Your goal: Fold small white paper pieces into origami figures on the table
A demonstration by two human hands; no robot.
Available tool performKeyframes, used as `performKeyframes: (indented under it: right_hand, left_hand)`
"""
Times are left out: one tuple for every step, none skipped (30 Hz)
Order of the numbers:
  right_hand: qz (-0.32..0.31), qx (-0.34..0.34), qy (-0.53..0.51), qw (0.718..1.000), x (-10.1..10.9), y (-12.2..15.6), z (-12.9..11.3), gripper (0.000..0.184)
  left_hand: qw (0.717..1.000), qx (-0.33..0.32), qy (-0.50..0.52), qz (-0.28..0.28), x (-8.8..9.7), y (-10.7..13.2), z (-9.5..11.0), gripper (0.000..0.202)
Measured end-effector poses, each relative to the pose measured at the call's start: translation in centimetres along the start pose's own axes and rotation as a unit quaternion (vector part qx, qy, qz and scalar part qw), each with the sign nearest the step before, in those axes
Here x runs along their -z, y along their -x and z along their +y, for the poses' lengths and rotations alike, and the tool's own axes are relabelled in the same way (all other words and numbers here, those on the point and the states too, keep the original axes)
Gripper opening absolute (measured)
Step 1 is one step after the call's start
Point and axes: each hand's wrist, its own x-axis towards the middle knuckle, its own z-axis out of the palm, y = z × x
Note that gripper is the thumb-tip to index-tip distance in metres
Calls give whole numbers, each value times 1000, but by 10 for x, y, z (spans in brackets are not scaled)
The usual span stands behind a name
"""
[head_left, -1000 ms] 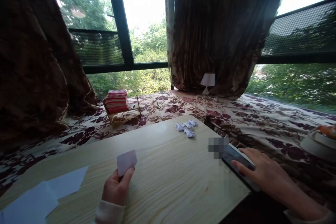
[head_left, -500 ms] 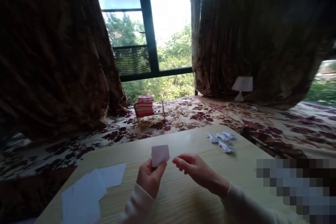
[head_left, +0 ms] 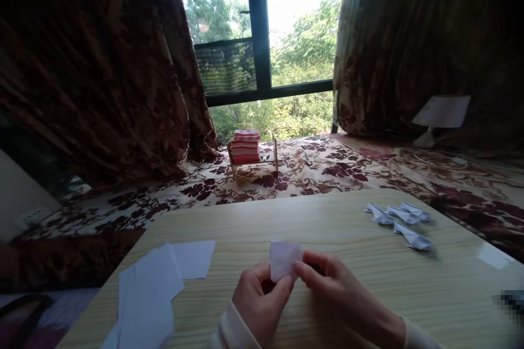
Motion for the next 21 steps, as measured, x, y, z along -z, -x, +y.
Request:
performKeyframes:
  right_hand:
    - [8, -9, 9, 1000, 2, 1, 0, 30]
    - [15, -16, 21, 1000, 4, 2, 0, 30]
    - [20, -22, 32, 999, 5, 4, 0, 30]
    - [20, -26, 40, 999, 5, 5, 0, 31]
    - [18, -27, 44, 999, 5, 5, 0, 31]
    - [13, -26, 43, 999, 5, 6, 0, 31]
    - [8, -24, 42, 999, 4, 6, 1, 31]
    - [6, -24, 43, 999, 4, 6, 1, 30]
    - [9, -24, 47, 999, 3, 6, 1, 29]
    - [17, -23, 55, 998, 3, 6, 1, 27]
    - [31, -19, 65, 997, 3, 6, 2, 25]
    - [49, -12, 73, 996, 4, 6, 2, 24]
    - [65, 0, 78, 995, 4, 6, 2, 23]
    - [77, 15, 79, 994, 3, 7, 2, 21]
    - [83, 30, 77, 993, 3, 7, 2, 19]
    - [84, 44, 76, 993, 2, 8, 2, 16]
    - [84, 58, 79, 992, 1, 9, 2, 14]
    - [86, 75, 85, 990, 0, 10, 1, 12]
    - [92, 95, 94, 987, -1, 11, 1, 10]
    - [99, 122, 106, 982, -2, 12, 0, 8]
    - [107, 155, 121, 975, -2, 12, -2, 6]
  left_hand:
    - [1000, 7, -23, 9, 3, -1, -2, 28]
    - [999, 8, -36, 36, 6, -3, -3, 29]
    - [997, 7, -31, 66, 9, -4, -5, 30]
    - [996, 6, -10, 93, 11, -5, -6, 30]
    - [994, 8, 24, 110, 11, -6, -5, 31]
    - [991, 14, 63, 114, 11, -6, -4, 31]
    - [989, 23, 99, 110, 10, -5, -3, 30]
    - [986, 32, 127, 107, 8, -4, 0, 27]
    - [983, 39, 146, 109, 6, -3, 2, 24]
    - [980, 43, 159, 114, 5, -2, 4, 21]
    - [978, 46, 167, 117, 4, -1, 6, 20]
    - [977, 47, 174, 117, 3, 0, 6, 19]
    - [976, 48, 179, 112, 2, 0, 6, 20]
    - [977, 48, 182, 102, 2, 0, 5, 20]
    - [977, 47, 185, 92, 1, 0, 3, 21]
    - [977, 48, 189, 85, 1, -1, 2, 22]
    - [976, 51, 193, 83, 1, -1, 0, 23]
    - [975, 55, 194, 89, 1, -2, -1, 27]
    - [975, 60, 191, 100, 1, -2, -2, 32]
    - [975, 66, 180, 110, 1, -2, -2, 37]
    - [978, 69, 160, 115, 1, -2, -2, 39]
